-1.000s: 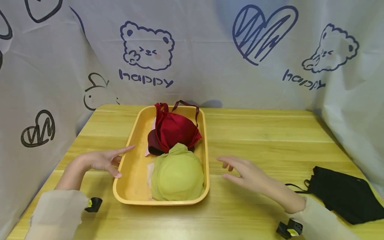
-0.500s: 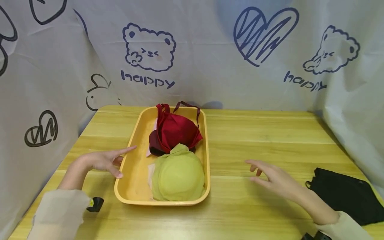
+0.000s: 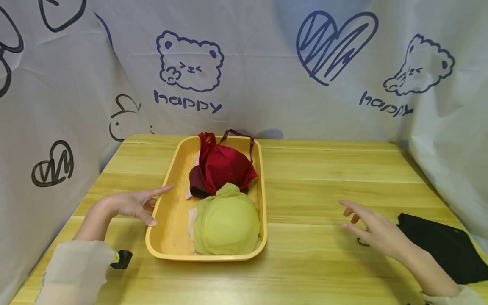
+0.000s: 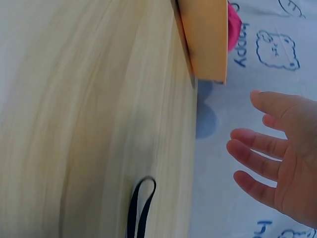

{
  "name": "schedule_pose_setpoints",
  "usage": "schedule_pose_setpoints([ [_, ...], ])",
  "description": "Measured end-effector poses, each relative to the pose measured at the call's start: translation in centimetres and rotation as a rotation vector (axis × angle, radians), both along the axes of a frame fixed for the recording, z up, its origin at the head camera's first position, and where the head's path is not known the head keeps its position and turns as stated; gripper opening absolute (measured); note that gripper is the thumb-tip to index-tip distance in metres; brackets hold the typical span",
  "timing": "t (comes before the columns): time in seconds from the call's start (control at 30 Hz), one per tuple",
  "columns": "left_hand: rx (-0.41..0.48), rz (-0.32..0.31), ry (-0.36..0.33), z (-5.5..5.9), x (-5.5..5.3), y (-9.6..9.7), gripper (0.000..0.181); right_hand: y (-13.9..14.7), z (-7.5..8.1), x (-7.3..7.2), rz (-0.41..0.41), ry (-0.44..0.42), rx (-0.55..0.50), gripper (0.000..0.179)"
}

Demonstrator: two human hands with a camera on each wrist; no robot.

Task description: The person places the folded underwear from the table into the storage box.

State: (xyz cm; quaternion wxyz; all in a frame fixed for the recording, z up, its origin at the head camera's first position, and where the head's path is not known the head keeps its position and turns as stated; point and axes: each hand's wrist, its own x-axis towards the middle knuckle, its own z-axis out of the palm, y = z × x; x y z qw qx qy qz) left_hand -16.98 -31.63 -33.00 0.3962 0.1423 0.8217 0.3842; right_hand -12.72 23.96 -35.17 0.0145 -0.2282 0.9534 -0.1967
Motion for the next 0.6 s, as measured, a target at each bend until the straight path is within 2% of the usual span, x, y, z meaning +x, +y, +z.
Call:
schedule_pose_setpoints([
  [0.13, 0.003, 0.003, 0.000, 0.0, 0.0, 0.0, 0.107, 1.3, 0.0, -0.2, -0.035, -0.023, -0.053, 0.052],
  [0.27, 0.001, 0.007, 0.000, -0.1, 0.0, 0.0, 0.107, 2.7, -0.1, -0.3, -0.055, -0.056, -0.148, 0.053],
  [0.6, 0.032, -0.002, -0.011, -0.1, 0.0, -0.2, 0.107, 5.2, -0.7, -0.4, -0.055, -0.066, -0.283, 0.054],
])
